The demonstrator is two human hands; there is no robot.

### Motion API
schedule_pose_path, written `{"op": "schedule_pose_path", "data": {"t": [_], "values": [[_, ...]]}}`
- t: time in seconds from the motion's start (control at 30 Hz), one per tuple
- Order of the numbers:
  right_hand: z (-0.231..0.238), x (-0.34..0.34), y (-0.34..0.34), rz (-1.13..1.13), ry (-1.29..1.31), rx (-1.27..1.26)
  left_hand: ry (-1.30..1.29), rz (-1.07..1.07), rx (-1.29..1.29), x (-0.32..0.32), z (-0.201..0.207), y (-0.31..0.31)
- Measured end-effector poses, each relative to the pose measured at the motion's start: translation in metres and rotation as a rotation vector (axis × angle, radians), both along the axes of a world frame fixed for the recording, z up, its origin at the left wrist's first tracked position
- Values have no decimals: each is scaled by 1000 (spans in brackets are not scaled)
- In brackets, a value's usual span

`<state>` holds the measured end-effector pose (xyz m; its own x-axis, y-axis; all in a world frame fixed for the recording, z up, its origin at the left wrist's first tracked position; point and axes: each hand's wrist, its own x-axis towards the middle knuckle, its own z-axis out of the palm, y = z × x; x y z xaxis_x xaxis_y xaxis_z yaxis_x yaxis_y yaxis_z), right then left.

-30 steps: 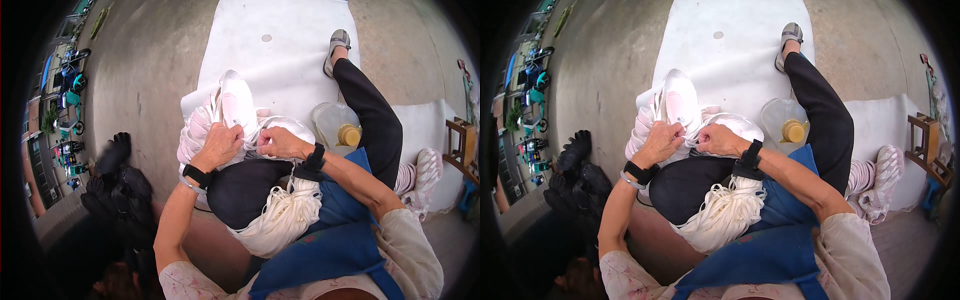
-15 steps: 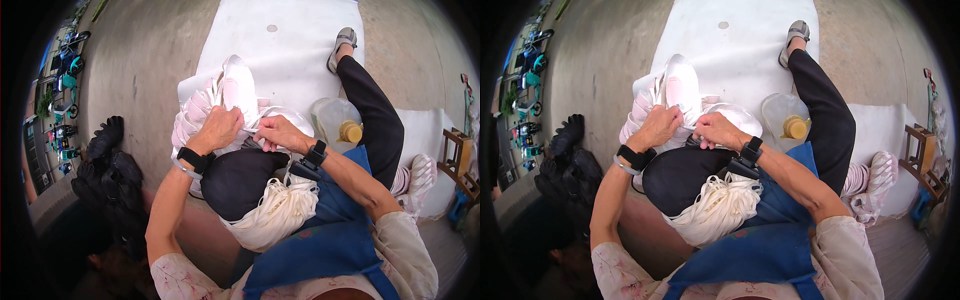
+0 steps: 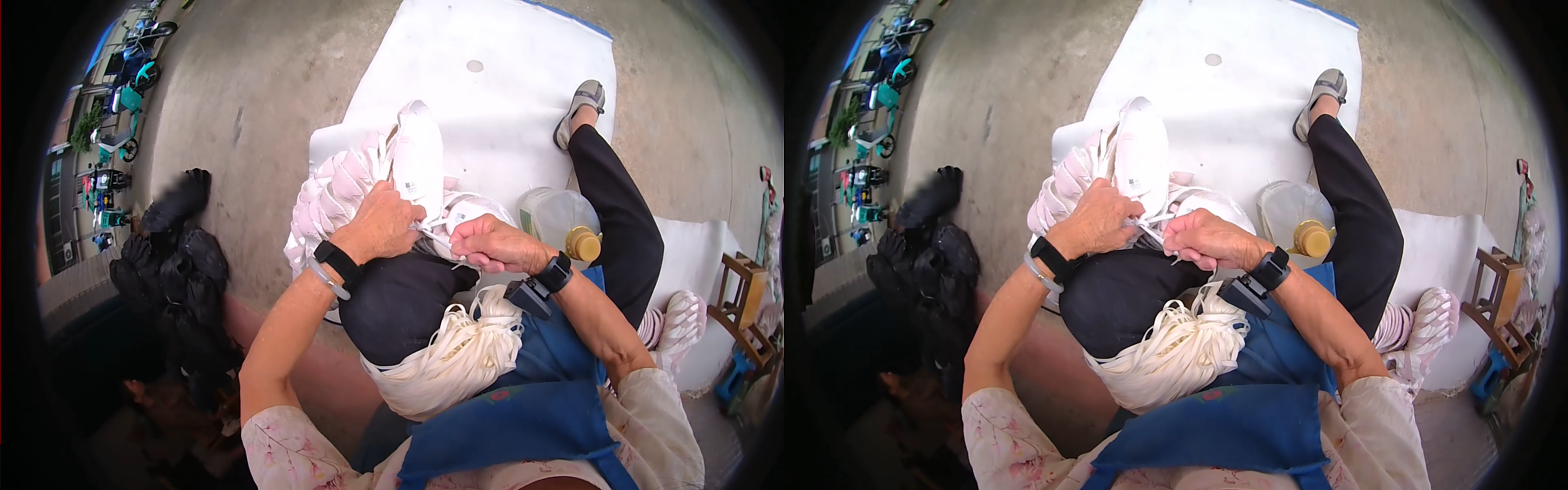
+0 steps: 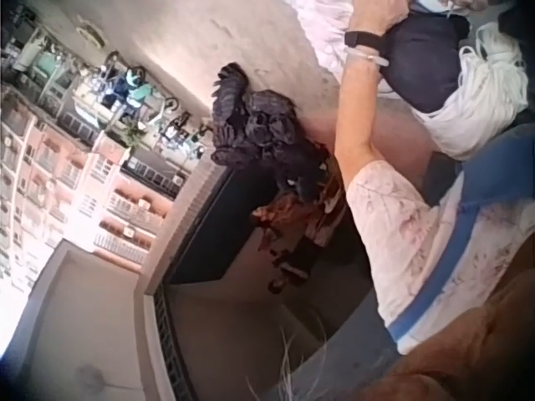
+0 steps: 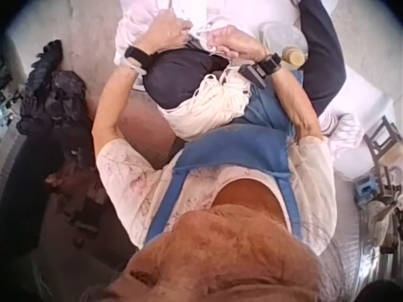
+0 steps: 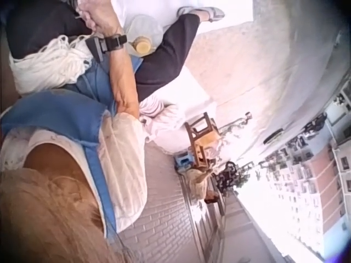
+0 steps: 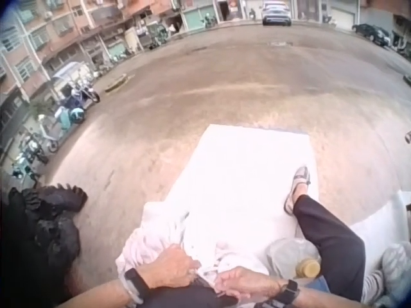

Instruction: Manually assembling shoe components by inserting laces and attaching structural pieces.

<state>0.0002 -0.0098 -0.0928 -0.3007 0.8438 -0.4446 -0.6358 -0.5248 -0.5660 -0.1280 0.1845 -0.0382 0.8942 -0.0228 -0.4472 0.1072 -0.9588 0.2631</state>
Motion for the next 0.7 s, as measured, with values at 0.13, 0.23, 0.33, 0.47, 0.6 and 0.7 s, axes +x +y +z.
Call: {"op": "schedule_pose_path", "data": {"t": [0.13, 0.23, 0.33, 0.47, 0.6, 0.7], "values": [[8, -1, 9, 96, -509, 23, -8, 168, -166, 4, 0, 6], [4, -10, 21, 16, -708, -38, -51, 242, -332, 5, -4, 13], [3, -17, 36, -50, -932, 113, -25, 363, -407, 9, 0, 12], [-29, -45, 39, -150, -1285, 293, -30, 346, -392, 11, 5, 9], [-36, -49, 38, -231, -1272, 302, -65, 360, -414, 8, 4, 11], [-34, -46, 39, -385, -1253, 355, -79, 384, -363, 5, -3, 11]]}}
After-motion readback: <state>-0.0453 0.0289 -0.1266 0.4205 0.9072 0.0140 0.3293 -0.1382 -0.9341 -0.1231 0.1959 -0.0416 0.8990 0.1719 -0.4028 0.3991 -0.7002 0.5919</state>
